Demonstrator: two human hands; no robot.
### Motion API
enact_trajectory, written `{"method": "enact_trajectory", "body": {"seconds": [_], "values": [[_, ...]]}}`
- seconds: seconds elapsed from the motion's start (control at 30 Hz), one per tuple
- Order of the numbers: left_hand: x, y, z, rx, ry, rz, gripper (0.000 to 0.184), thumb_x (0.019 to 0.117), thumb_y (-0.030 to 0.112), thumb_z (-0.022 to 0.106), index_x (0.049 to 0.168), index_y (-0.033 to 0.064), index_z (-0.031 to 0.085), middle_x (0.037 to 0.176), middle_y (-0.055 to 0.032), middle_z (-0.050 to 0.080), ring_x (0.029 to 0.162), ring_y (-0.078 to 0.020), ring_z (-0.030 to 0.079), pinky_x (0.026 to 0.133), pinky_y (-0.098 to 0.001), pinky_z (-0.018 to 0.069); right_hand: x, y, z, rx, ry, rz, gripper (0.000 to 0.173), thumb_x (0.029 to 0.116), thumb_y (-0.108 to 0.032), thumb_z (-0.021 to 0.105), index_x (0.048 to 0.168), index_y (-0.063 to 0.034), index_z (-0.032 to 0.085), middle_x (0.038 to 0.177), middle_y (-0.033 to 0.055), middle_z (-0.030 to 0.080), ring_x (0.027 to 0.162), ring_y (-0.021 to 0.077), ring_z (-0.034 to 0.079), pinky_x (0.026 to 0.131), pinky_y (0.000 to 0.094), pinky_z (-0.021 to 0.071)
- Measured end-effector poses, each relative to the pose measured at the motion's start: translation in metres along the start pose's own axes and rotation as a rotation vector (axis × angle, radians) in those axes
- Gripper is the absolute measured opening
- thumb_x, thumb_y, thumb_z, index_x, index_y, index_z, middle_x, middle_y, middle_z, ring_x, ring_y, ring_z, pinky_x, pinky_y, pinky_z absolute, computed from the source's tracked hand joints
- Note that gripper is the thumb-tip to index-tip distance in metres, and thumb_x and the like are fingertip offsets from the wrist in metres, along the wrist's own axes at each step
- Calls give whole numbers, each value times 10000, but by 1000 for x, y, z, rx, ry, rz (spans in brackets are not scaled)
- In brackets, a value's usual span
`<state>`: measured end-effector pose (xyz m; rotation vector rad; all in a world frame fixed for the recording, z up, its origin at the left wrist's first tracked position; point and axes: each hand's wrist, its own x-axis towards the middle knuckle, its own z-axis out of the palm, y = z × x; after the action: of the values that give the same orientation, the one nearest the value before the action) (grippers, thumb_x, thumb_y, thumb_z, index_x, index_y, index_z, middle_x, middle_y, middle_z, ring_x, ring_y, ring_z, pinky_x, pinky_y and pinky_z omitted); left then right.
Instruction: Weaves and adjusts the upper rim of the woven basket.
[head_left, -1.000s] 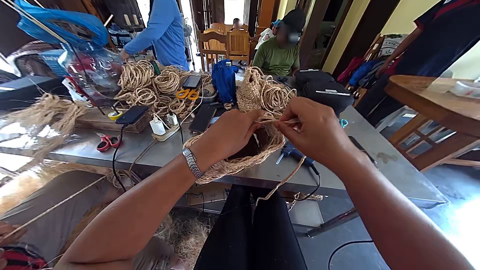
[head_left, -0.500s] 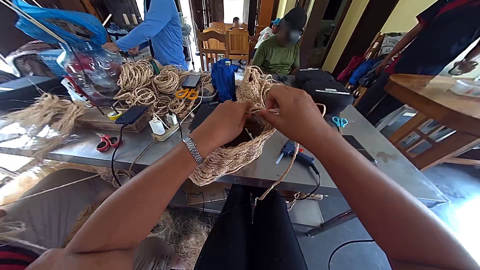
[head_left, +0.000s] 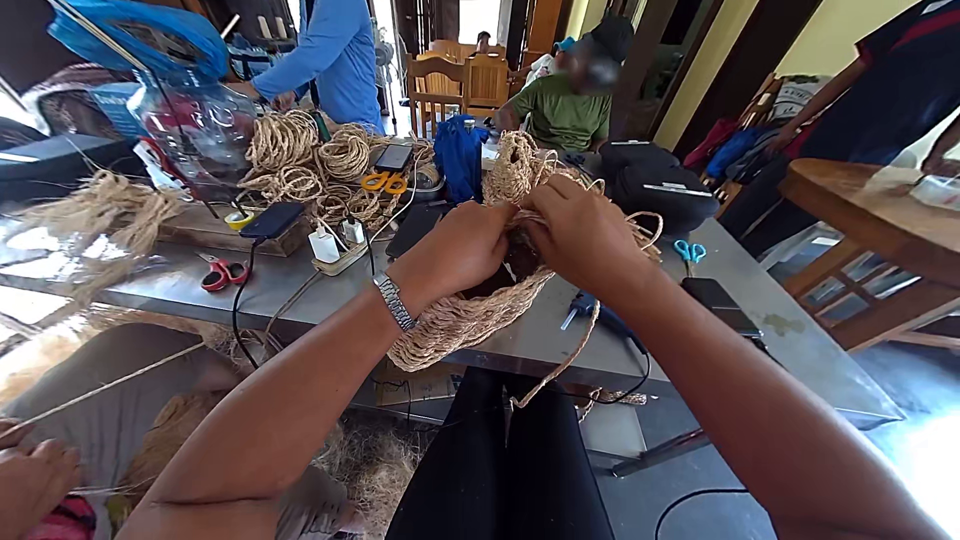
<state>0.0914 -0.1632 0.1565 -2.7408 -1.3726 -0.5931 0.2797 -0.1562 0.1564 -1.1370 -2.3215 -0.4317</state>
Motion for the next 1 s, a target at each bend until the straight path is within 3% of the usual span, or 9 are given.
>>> {"method": "enact_trajectory", "body": {"seconds": [0.2,0.33,0.4,0.47,0.57,0.63,0.7,0.9,1.0], "values": [[-4,23,-20,-68,259,-36,407,1053,130,475,1445,61,560,1061,-160,732,980,-298,716,871,-488,556,14,11,-39,-60,183,-205,242,1043,-161,566,1172,4,687,1091,222,666,972,402,690,760,555,572],[-9,28,2,-179,480,-60,470,1013,164,512,1477,99,544,1171,-110,729,1027,-226,713,889,-437,566,16,29,-42,-68,275,-417,237,1059,-163,548,1150,8,685,1063,219,657,959,369,684,766,480,579],[-7,26,3,-243,476,-41,554,976,192,544,1521,139,461,1338,-31,679,1148,-180,678,954,-408,559,12,32,-41,-79,315,-463,243,1062,-160,547,1152,17,688,1035,213,657,925,356,684,732,457,579],[3,23,-10,-300,402,-5,710,924,192,596,1586,140,345,1460,-47,586,1239,-219,615,1003,-447,518,11,29,-45,-102,333,-495,242,1065,-153,542,1155,19,686,1031,209,665,931,355,687,727,452,580],[23,17,-29,-372,325,90,761,927,190,639,1607,120,303,1551,-62,490,1382,-219,505,1107,-515,435,14,20,-57,-155,347,-535,238,1072,-132,521,1177,13,678,1080,209,679,986,365,692,730,457,580],[28,17,-32,-423,354,217,667,977,134,596,1580,55,323,1516,-84,516,1371,-126,512,1137,-365,441,17,16,-62,-179,389,-561,238,1074,-122,517,1188,14,675,1120,211,685,1020,366,691,744,452,580],[27,18,-27,-471,398,297,639,981,75,556,1575,35,323,1507,-95,521,1335,-97,541,1107,-296,472,16,16,-60,-179,417,-576,232,1072,-121,524,1186,11,676,1120,214,683,1012,368,690,722,448,574],[19,16,8,-510,533,301,586,989,16,483,1547,-37,313,1331,-157,615,1231,-153,602,1070,-320,497,7,16,-40,37,395,-452,239,1019,-191,642,1139,14,617,1020,183,678,946,311,686,799,419,584],[19,16,9,-543,537,276,585,964,1,471,1530,-38,331,1229,-130,656,1161,-162,632,1027,-335,519,9,21,-51,267,251,-322,347,963,-257,722,1124,24,598,971,141,617,776,179,574,697,310,513]]}}
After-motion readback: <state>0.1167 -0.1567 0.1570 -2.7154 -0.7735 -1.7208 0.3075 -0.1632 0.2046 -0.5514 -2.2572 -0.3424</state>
